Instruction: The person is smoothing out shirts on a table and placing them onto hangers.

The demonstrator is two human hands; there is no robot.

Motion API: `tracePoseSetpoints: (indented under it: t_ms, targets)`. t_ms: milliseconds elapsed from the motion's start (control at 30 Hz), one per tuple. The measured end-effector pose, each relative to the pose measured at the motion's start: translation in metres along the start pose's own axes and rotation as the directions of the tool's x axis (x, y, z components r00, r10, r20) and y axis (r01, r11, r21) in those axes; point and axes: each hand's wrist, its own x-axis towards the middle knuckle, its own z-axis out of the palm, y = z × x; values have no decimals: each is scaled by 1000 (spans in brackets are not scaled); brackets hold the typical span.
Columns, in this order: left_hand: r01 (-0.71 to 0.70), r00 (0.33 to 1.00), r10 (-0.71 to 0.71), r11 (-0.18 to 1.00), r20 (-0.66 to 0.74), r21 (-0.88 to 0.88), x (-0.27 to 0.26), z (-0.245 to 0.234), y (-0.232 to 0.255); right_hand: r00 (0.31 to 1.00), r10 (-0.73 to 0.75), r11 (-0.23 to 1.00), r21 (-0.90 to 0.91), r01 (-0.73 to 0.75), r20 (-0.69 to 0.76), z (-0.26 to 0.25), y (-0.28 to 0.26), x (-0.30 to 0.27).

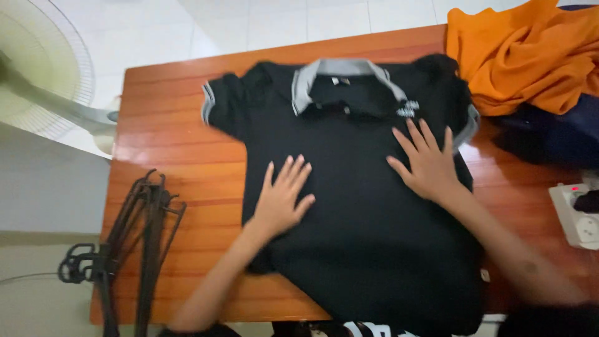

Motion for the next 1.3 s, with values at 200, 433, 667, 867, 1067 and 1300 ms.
tracePoseSetpoints:
  t_ms: [200, 433, 667, 867, 1067, 1300]
  targets:
    - [0, 1000, 0, 998, 3, -59, -63, -12, 41, 987, 80, 996, -54, -73, 136, -43, -25, -66]
    - [59, 963, -44, 997, -267, 52, 28, -63, 28, 981, 148, 978, 164, -126, -129, -71, -16, -12]
    - [284, 952, -288, 957, 103, 53, 164, -9, -22, 868, 210, 953, 105, -285, 449, -58, -15, 113]
    - [521, 847, -479, 665, 230, -534, 210, -33, -34, 952, 267, 854, 421, -305, 148, -56, 8, 166]
    - [65, 882, -355, 743, -309, -666, 142, 8, -31, 925, 217, 811, 470, -349, 313, -74, -14, 146]
    - [160, 954, -171, 985, -246, -64, 57, 26, -34, 965, 139, 975, 139, -173, 224, 36, -17, 104]
